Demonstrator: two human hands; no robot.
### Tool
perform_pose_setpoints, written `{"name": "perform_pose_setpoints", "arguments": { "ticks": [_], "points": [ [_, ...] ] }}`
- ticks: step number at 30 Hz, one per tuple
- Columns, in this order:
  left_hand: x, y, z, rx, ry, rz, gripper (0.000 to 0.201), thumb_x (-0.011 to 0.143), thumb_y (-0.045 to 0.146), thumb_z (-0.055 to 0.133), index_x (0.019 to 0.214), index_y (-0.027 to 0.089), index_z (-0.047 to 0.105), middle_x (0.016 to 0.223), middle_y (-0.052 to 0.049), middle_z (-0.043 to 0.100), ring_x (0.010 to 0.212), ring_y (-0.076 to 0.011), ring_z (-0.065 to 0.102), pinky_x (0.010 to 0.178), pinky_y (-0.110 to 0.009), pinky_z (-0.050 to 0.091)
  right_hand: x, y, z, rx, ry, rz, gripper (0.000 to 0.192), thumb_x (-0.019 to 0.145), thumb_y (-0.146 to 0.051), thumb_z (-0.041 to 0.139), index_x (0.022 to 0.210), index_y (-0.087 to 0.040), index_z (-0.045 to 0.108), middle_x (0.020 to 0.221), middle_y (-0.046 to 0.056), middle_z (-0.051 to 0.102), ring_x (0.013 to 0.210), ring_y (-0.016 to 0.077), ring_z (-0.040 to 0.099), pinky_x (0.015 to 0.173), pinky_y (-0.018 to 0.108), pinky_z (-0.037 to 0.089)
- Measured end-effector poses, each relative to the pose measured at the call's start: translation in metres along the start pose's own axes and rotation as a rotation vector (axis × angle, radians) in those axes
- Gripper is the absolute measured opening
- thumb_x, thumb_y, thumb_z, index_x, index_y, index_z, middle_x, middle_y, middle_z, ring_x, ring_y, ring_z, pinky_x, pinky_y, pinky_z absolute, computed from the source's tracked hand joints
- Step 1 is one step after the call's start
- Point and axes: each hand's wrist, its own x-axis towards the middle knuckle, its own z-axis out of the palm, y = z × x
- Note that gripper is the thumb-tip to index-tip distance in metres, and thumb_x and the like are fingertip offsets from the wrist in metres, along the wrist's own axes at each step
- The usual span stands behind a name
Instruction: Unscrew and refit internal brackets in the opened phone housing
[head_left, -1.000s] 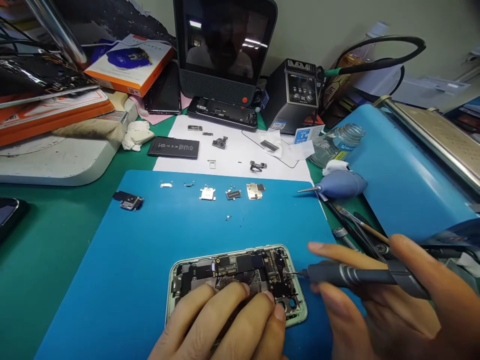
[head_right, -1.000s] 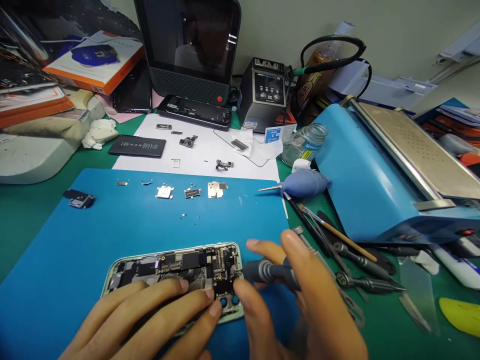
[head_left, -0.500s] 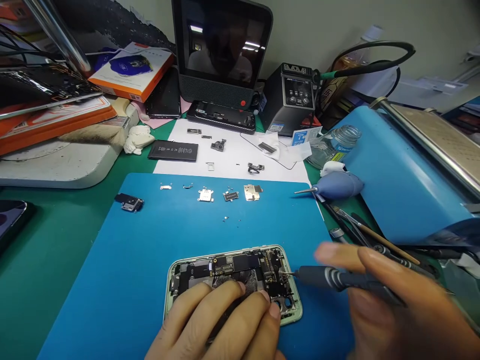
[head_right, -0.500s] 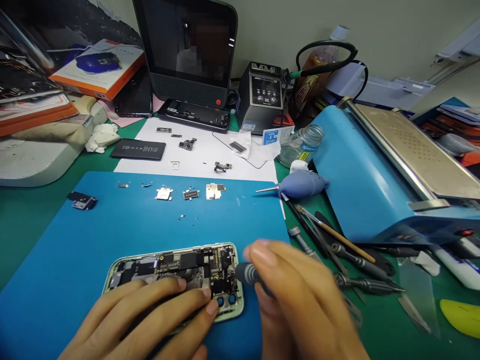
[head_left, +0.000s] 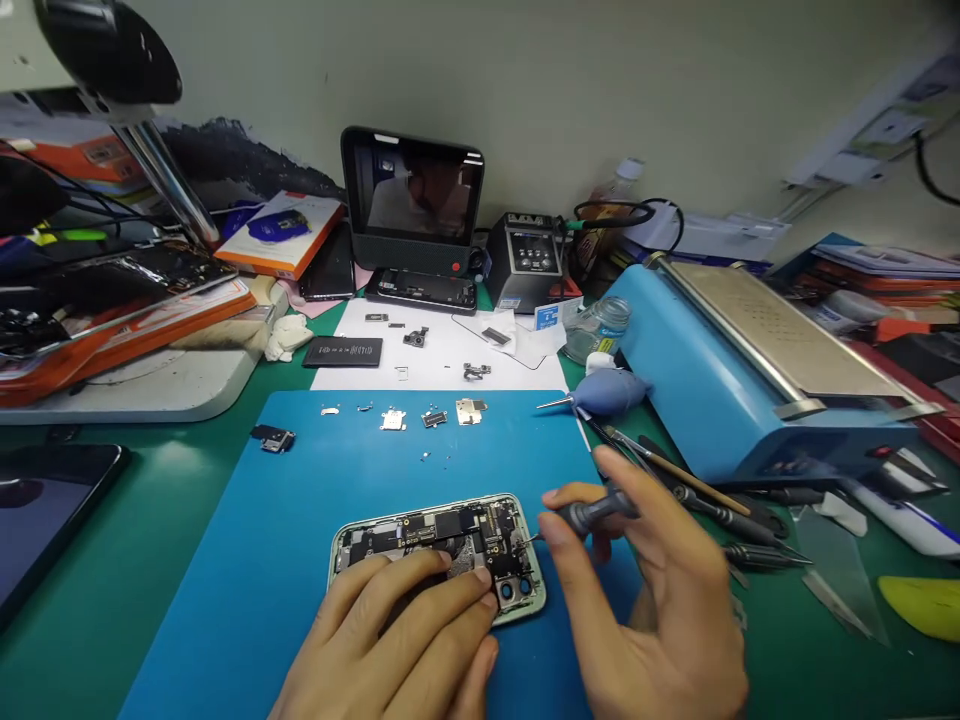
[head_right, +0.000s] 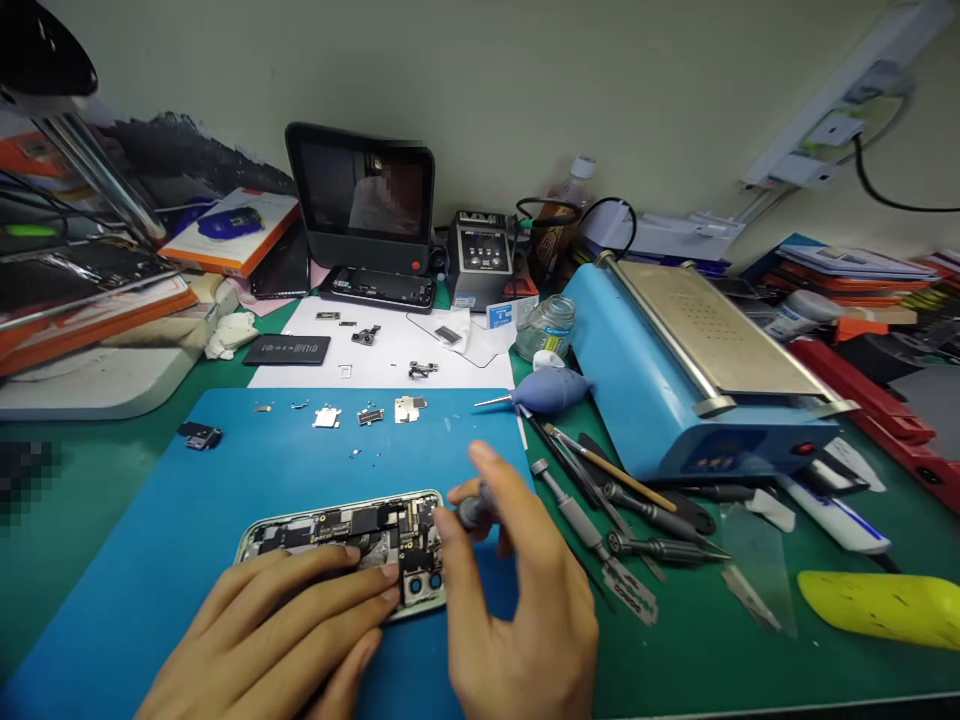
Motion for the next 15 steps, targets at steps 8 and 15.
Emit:
{"name": "perform_pose_setpoints", "arguments": {
  "ticks": [8,15],
  "points": [
    [-0.002,-0.005,0.001,0.055,-0.009,0.088,0.032,0.104,0.013,0.071,0.128,0.033,0.080,0.131,0.018,0.084,0.118,-0.0168,0.078,0.106,-0.031,0.049,0.016,0.016,-0.004,0.158,0.104,0.397,0.040,0.107,-0.043,0.072,0.142,-0.035,0.055,0.125,0.006,0.081,0.108,0.0229,0.083,0.092,0.039,0.070],
    [-0.002,0.005,0.007,0.015,0.065,-0.028,0.024,0.105,0.019,0.072,0.116,0.038,0.082,0.118,0.018,0.087,0.131,-0.0190,0.076,0.137,-0.034,0.022,0.014,0.021,0.001,0.114,0.011,0.389,0.012,0.107,-0.041,0.058,0.102,-0.031,0.056,0.133,0.009,0.081,0.117,0.0299,0.082,0.097,0.048,0.068]
  ]
}}
